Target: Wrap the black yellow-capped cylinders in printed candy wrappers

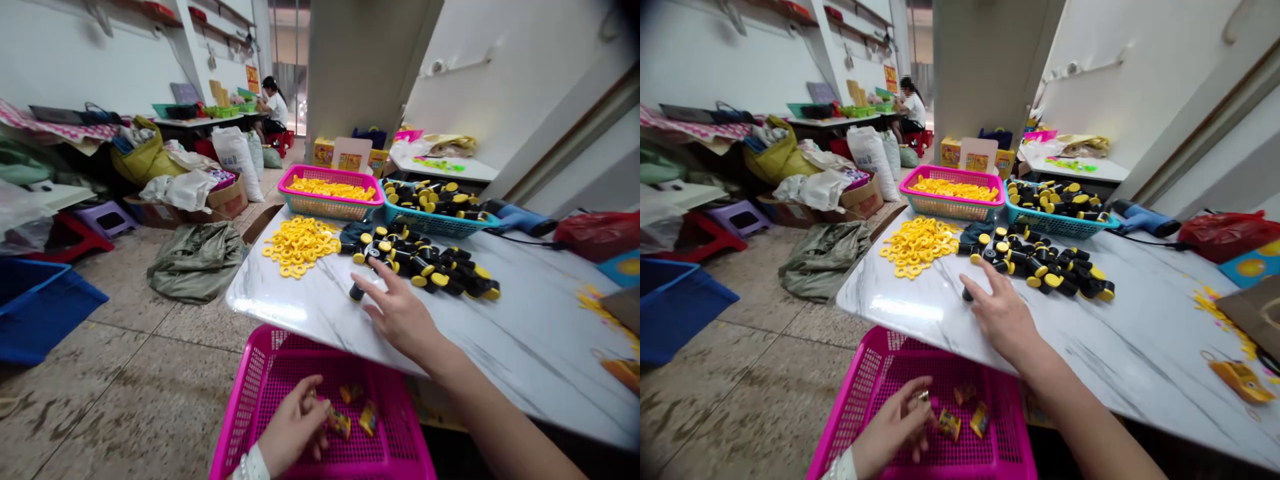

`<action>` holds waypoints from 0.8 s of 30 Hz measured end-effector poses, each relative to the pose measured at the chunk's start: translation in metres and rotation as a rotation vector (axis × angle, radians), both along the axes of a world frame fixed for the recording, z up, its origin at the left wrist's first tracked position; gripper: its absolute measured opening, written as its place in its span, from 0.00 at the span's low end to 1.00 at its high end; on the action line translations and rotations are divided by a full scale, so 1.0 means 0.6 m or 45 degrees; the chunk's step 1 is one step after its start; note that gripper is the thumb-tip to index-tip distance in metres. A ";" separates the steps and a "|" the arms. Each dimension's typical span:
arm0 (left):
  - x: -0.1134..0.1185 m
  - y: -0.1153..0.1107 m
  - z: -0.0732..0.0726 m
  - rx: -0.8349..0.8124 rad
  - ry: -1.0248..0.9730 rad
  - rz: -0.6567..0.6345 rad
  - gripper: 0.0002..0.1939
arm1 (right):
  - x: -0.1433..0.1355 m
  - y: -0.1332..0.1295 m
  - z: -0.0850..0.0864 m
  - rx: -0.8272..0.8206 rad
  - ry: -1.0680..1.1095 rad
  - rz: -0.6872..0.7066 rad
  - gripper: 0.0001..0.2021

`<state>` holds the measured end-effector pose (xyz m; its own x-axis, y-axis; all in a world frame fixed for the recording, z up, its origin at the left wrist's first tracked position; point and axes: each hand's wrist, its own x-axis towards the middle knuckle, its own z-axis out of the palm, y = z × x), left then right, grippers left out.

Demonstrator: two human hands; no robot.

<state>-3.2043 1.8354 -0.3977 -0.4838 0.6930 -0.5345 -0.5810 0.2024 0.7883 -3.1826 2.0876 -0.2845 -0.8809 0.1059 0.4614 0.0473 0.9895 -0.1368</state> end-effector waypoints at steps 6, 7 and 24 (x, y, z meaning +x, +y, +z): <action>-0.022 -0.034 0.003 -0.029 0.179 -0.133 0.35 | 0.003 0.046 -0.010 0.268 -0.253 -0.145 0.05; -0.029 -0.039 0.010 -0.054 0.197 -0.127 0.34 | 0.016 0.053 -0.014 0.200 -0.290 -0.216 0.04; -0.168 0.116 0.161 -0.125 1.536 -0.080 0.14 | 0.063 0.073 -0.070 -0.518 0.085 -0.313 0.11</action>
